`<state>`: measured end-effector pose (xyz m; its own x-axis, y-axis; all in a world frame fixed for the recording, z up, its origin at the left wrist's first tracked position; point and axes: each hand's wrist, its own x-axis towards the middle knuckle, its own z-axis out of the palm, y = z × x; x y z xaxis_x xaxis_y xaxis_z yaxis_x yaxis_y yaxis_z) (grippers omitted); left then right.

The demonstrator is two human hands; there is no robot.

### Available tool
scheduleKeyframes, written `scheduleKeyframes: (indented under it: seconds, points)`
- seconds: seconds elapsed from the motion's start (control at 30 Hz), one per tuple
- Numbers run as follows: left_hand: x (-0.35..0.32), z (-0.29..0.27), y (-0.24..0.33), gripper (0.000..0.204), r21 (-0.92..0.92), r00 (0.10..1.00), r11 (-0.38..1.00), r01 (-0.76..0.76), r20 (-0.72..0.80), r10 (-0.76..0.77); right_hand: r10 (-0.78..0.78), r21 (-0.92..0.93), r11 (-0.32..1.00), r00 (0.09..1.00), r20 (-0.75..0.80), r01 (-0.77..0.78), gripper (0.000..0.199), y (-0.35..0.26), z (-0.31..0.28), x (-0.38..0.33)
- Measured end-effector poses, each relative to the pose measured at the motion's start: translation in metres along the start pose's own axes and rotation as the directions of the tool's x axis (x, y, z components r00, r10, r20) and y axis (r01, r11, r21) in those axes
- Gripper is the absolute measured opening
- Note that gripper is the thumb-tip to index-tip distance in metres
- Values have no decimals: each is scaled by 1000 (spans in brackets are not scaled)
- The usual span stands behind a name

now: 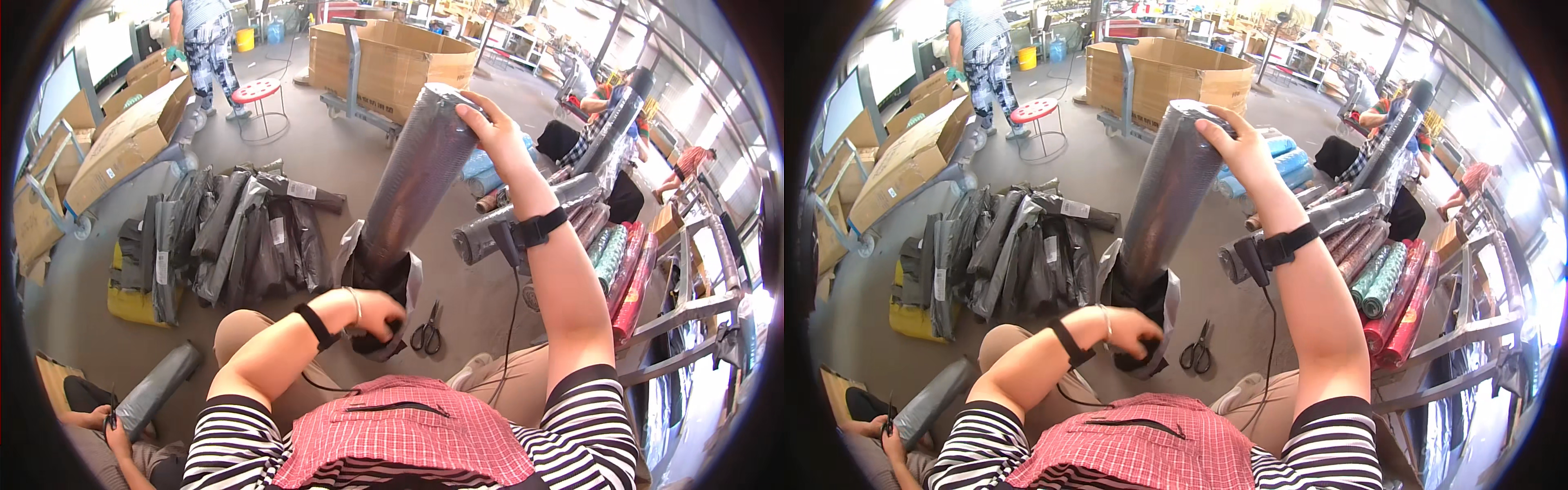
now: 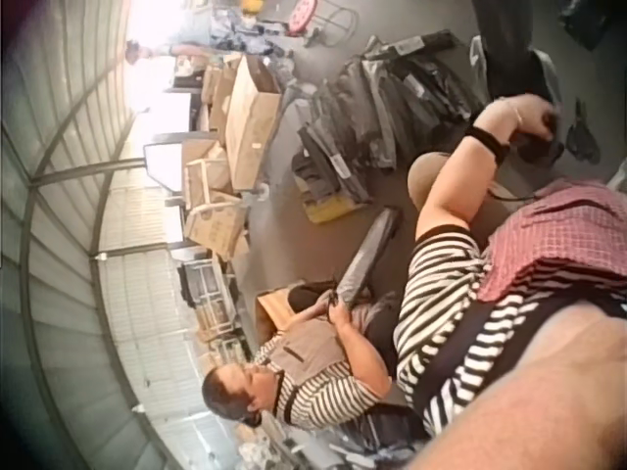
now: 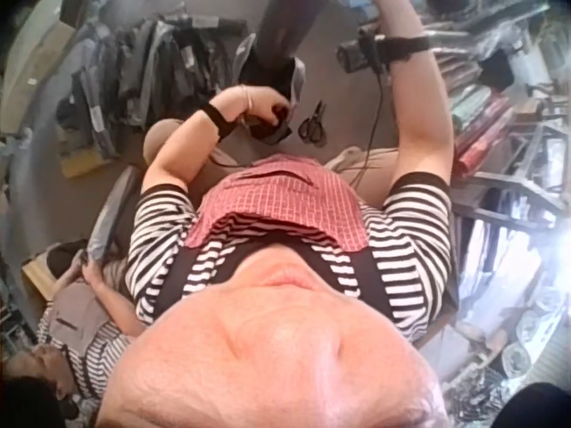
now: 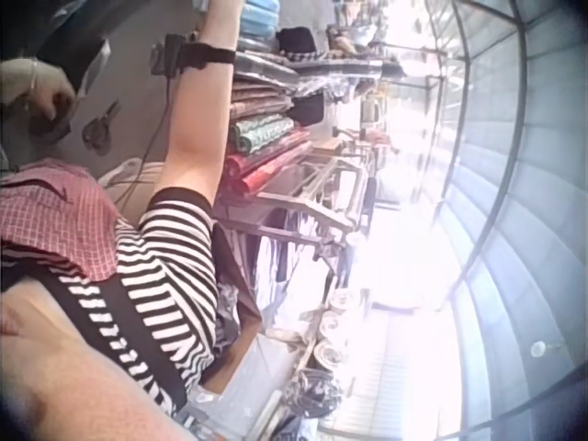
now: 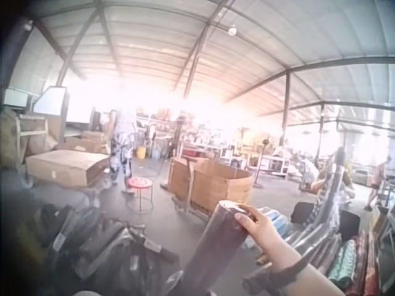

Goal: Unpack rolled mats from gray plastic packaging using scissors.

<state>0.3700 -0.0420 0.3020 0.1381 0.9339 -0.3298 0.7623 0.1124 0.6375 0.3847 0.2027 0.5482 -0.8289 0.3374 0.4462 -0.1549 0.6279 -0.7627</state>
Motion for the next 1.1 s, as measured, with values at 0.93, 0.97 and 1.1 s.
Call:
scheduleKeyframes:
  seconds: [0.93,0.97,1.1]
  points:
    - [-54,-19,-61,110,-601,656,796,-71,-629,-417,144,348,908,953,268,-235,122,120,189,-200]
    - [-54,-13,-64,108,-580,660,805,-130,-656,-366,221,193,939,928,299,-285,120,123,189,-204]
    - [-54,0,-71,99,-580,643,804,-134,-668,-374,209,175,944,919,335,-279,117,127,191,-210]
